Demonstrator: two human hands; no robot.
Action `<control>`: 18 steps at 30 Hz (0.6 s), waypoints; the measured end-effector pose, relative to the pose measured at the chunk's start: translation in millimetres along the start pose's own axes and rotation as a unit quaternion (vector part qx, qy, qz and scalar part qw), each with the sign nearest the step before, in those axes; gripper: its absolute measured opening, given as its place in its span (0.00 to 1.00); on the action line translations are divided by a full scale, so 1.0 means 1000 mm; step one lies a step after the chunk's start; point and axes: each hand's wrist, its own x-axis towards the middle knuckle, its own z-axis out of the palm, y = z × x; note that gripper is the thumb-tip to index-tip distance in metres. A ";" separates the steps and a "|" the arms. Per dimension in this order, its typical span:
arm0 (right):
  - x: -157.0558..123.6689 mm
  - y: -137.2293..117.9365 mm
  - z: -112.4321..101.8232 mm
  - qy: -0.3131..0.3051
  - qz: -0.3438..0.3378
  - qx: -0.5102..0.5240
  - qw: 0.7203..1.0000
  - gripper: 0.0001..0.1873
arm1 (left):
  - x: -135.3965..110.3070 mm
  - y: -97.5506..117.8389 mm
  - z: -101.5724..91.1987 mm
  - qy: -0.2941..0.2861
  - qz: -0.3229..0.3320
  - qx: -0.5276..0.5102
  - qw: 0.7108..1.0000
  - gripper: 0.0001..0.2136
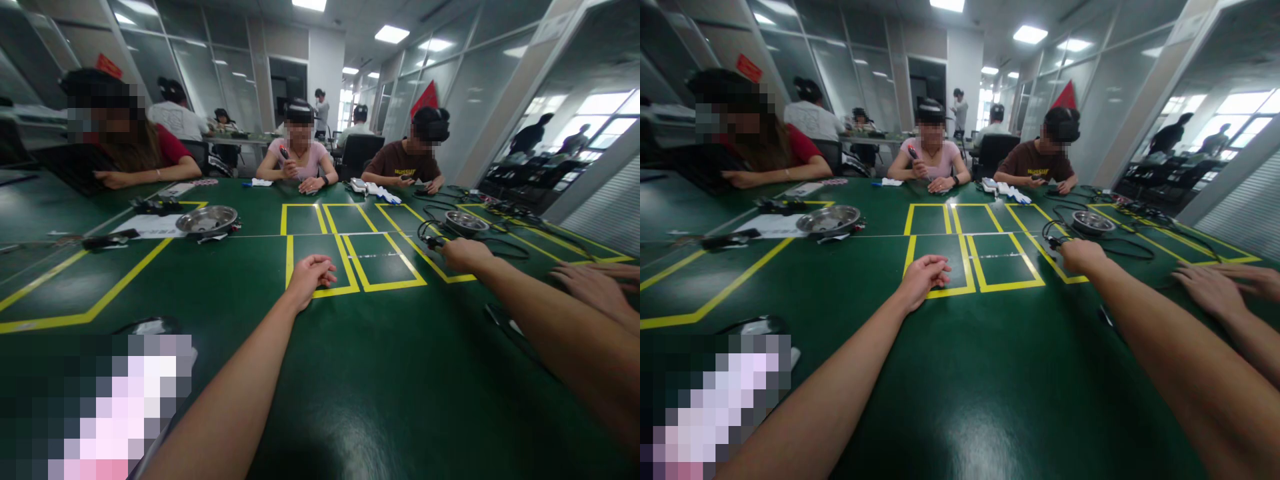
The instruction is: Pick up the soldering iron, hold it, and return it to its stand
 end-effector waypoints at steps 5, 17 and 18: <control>-0.035 -0.052 0.005 -0.081 -0.002 0.206 0.975 0.11 | -0.001 -0.001 0.001 0.015 0.013 0.007 1.000 0.07; -0.106 -0.217 0.028 -0.201 -0.079 0.801 0.558 0.17 | 0.002 -0.001 0.004 0.045 0.001 -0.104 0.994 0.07; -0.109 -0.219 0.031 -0.193 -0.095 0.798 0.563 0.19 | 0.002 -0.001 0.004 0.041 -0.001 -0.104 0.994 0.07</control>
